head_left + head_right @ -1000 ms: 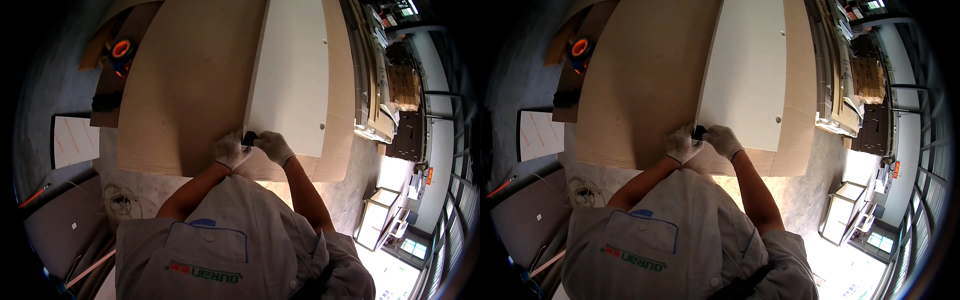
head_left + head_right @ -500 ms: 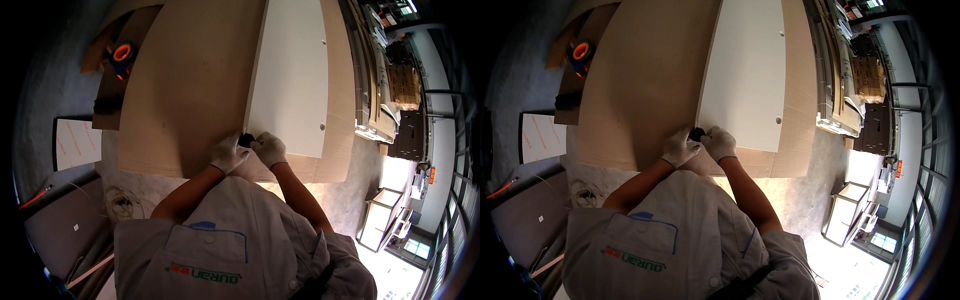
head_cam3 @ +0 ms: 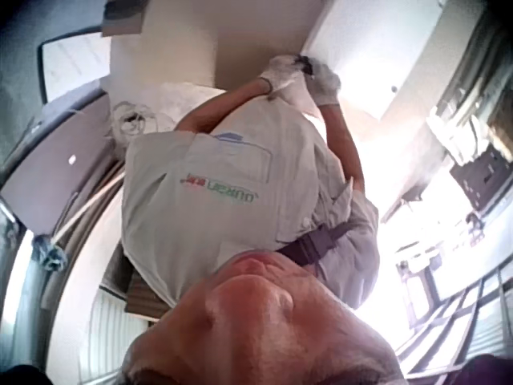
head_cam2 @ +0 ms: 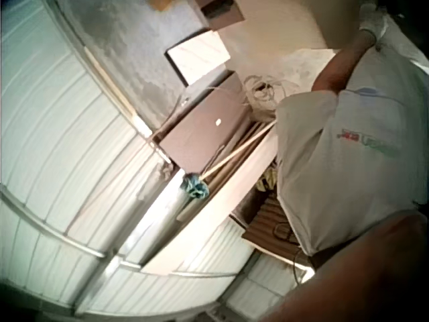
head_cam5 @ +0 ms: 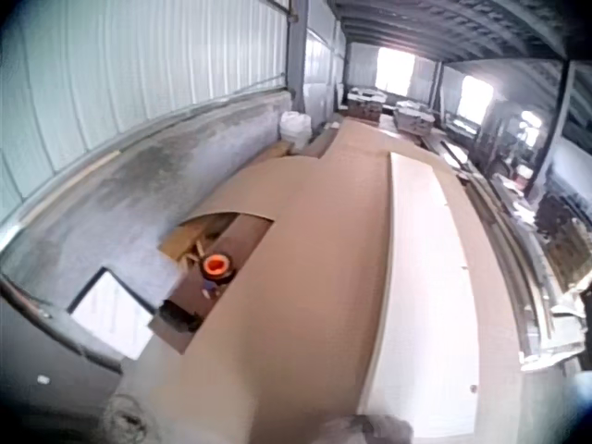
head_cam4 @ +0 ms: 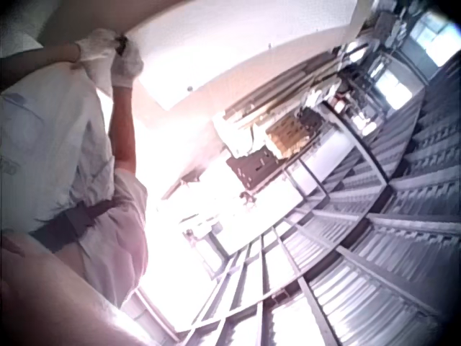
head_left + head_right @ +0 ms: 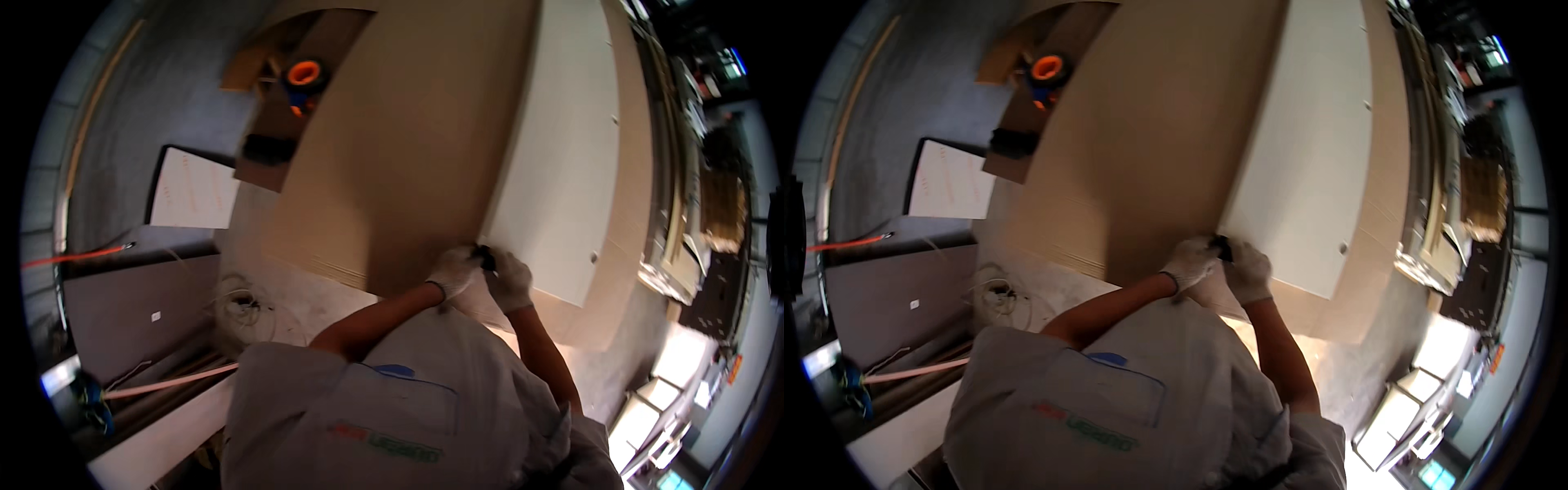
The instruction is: The person prepares furniture panels for shipping by applying black corner protectors, placing them on large cardboard sheets, and using a utility knife to score or cut the cardboard for folding.
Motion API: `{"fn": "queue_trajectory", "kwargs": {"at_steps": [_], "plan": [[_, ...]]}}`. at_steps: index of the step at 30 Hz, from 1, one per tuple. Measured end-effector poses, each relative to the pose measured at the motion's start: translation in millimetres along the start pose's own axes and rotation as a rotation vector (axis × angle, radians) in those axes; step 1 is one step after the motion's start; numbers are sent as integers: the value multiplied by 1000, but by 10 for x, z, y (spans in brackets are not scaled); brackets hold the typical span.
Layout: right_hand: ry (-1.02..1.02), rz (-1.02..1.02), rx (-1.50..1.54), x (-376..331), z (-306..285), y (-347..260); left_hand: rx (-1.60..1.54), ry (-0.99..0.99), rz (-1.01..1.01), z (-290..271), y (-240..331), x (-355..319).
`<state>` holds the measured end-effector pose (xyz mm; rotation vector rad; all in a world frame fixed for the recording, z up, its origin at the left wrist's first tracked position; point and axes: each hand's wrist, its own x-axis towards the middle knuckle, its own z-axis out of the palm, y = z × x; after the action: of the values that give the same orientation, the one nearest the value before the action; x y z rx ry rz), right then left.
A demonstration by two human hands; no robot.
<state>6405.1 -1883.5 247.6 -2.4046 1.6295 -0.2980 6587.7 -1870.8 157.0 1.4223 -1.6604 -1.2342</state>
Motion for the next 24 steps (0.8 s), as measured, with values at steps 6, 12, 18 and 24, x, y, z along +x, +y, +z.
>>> {"fn": "queue_trajectory", "kwargs": {"at_steps": [6,12,18,24], "plan": [[-124,148,-85,-56,-104,-179,301,693,-237,-1699,-978,234],[-191,220,121,-346,-237,-298,746,946,-444,-3939,-1083,127],[-122,275,202,-562,-187,-282,795,705,-601,-3964,-588,342],[-9,197,526,-278,-571,-399,63,628,-144,-3283,606,426]]}}
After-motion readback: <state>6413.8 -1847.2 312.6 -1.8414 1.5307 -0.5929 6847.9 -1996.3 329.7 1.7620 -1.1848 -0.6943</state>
